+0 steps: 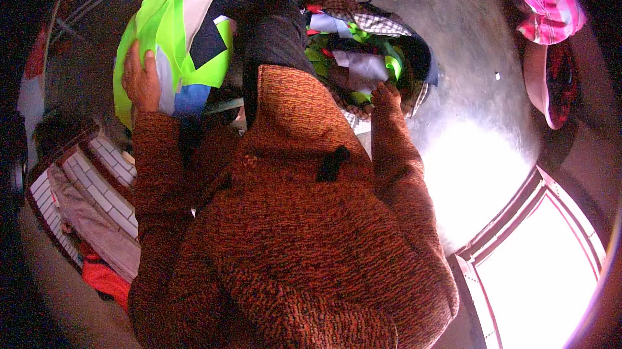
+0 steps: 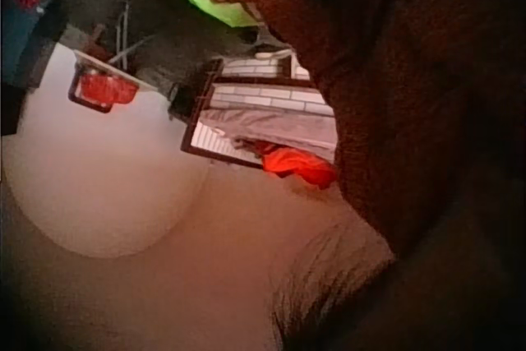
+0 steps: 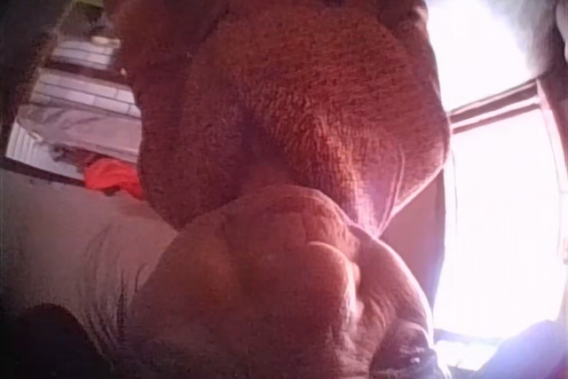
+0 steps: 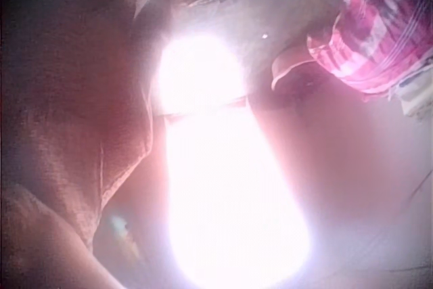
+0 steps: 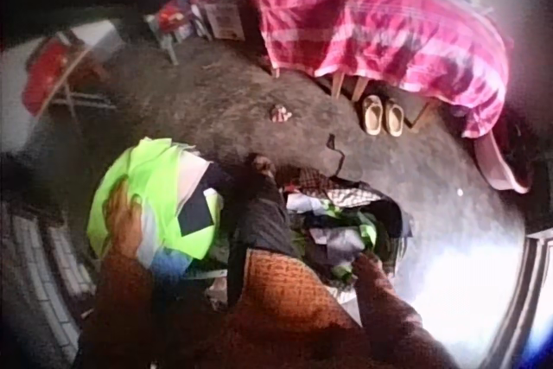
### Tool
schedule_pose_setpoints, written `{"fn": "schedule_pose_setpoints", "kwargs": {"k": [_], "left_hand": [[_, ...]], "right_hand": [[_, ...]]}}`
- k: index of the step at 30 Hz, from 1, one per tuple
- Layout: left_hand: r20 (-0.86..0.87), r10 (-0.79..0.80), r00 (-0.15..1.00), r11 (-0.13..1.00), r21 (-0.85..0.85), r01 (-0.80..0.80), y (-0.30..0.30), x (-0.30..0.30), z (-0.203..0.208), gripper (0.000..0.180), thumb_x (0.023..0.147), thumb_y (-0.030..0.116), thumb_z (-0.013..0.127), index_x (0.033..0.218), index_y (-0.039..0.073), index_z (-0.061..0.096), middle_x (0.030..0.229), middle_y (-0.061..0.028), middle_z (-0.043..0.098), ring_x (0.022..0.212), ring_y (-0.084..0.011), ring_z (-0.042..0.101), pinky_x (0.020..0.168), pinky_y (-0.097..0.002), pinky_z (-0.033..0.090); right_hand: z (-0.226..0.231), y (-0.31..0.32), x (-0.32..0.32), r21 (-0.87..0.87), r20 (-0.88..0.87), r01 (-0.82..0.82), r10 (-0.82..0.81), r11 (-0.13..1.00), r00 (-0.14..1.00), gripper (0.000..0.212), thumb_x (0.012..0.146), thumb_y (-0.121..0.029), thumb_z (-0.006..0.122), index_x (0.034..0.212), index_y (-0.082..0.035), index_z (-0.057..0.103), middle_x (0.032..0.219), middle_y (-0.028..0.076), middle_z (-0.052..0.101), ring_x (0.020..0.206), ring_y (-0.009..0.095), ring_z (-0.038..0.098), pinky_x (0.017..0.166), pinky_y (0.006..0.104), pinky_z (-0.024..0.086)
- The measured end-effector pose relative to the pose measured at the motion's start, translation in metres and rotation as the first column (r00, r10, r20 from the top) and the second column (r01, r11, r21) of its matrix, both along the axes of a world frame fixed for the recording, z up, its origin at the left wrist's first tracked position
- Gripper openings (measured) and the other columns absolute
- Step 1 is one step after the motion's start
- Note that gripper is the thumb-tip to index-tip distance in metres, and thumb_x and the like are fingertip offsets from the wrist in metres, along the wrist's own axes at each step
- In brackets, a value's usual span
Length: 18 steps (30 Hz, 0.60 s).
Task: The person sits on the floor and folds various pieces of clothing, including a green shirt, a red garment, and a blue item. They handle each piece individually, smoothing and folding them into neat stacks on their lap.
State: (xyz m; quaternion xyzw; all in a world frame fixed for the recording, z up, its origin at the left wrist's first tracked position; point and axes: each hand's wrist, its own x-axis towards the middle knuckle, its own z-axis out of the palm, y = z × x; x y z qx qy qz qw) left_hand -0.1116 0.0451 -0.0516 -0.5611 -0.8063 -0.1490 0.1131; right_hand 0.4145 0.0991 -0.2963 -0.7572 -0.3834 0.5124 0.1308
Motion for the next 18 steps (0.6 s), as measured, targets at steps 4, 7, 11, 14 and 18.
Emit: {"fn": "schedule_pose_setpoints", "kwargs": {"k": [4, 7, 11, 14, 18], "left_hand": [[-0.030, 0.005, 1.000, 1.000, -0.007, -0.006, 0.000, -0.001, 0.000, 0.050, 0.088, 0.040, 0.042, 0.127, 0.009, 0.043, 0.129, -0.0149, 0.045, 0.119, -0.0325, 0.041, 0.096, -0.0478, 0.030], [-0.012, 0.019, 1.000, 1.000, -0.010, -0.020, 0.000, 0.001, 0.002, 0.049, 0.088, 0.039, 0.042, 0.128, 0.011, 0.043, 0.130, -0.0146, 0.044, 0.121, -0.0323, 0.040, 0.097, -0.0486, 0.029], [0.046, 0.068, 0.997, 0.997, -0.030, -0.067, -0.001, 0.006, 0.004, 0.049, 0.088, 0.040, 0.042, 0.129, 0.013, 0.042, 0.132, -0.0141, 0.043, 0.123, -0.0313, 0.038, 0.099, -0.0499, 0.025], [0.072, 0.087, 0.994, 0.996, -0.032, -0.084, -0.001, 0.009, 0.006, 0.049, 0.088, 0.039, 0.042, 0.129, 0.013, 0.042, 0.133, -0.0136, 0.042, 0.124, -0.0311, 0.037, 0.100, -0.0502, 0.023], [0.063, 0.091, 0.994, 0.996, -0.015, -0.091, -0.005, 0.006, 0.001, 0.051, 0.087, 0.040, 0.043, 0.131, 0.014, 0.040, 0.134, -0.0132, 0.042, 0.124, -0.0306, 0.037, 0.101, -0.0498, 0.023]], "right_hand": [[-0.004, 0.024, -0.035, 0.044, -0.002, -0.095, 0.095, 0.994, 0.995, 0.023, 0.081, -0.019, 0.057, 0.100, -0.006, 0.061, 0.093, 0.009, 0.063, 0.079, 0.025, 0.060, 0.071, 0.0348, 0.049], [-0.005, 0.036, -0.052, 0.083, -0.003, -0.133, 0.134, 0.988, 0.991, 0.025, 0.081, -0.020, 0.056, 0.101, -0.006, 0.061, 0.095, 0.009, 0.063, 0.082, 0.024, 0.060, 0.074, 0.0344, 0.048], [0.003, 0.031, -0.040, 0.132, -0.024, -0.071, 0.074, 0.989, 0.997, 0.027, 0.081, -0.021, 0.056, 0.103, -0.005, 0.061, 0.097, 0.009, 0.063, 0.086, 0.024, 0.059, 0.077, 0.0338, 0.047], [0.014, 0.027, -0.022, 0.168, -0.081, 0.018, -0.004, 0.986, 0.997, 0.029, 0.082, -0.022, 0.055, 0.105, -0.005, 0.060, 0.099, 0.010, 0.062, 0.088, 0.023, 0.059, 0.080, 0.0334, 0.046], [0.041, 0.026, -0.002, 0.201, -0.249, 0.175, -0.123, 0.964, 0.961, 0.031, 0.082, -0.023, 0.055, 0.106, -0.004, 0.060, 0.101, 0.010, 0.062, 0.092, 0.023, 0.059, 0.083, 0.0329, 0.045]]}}
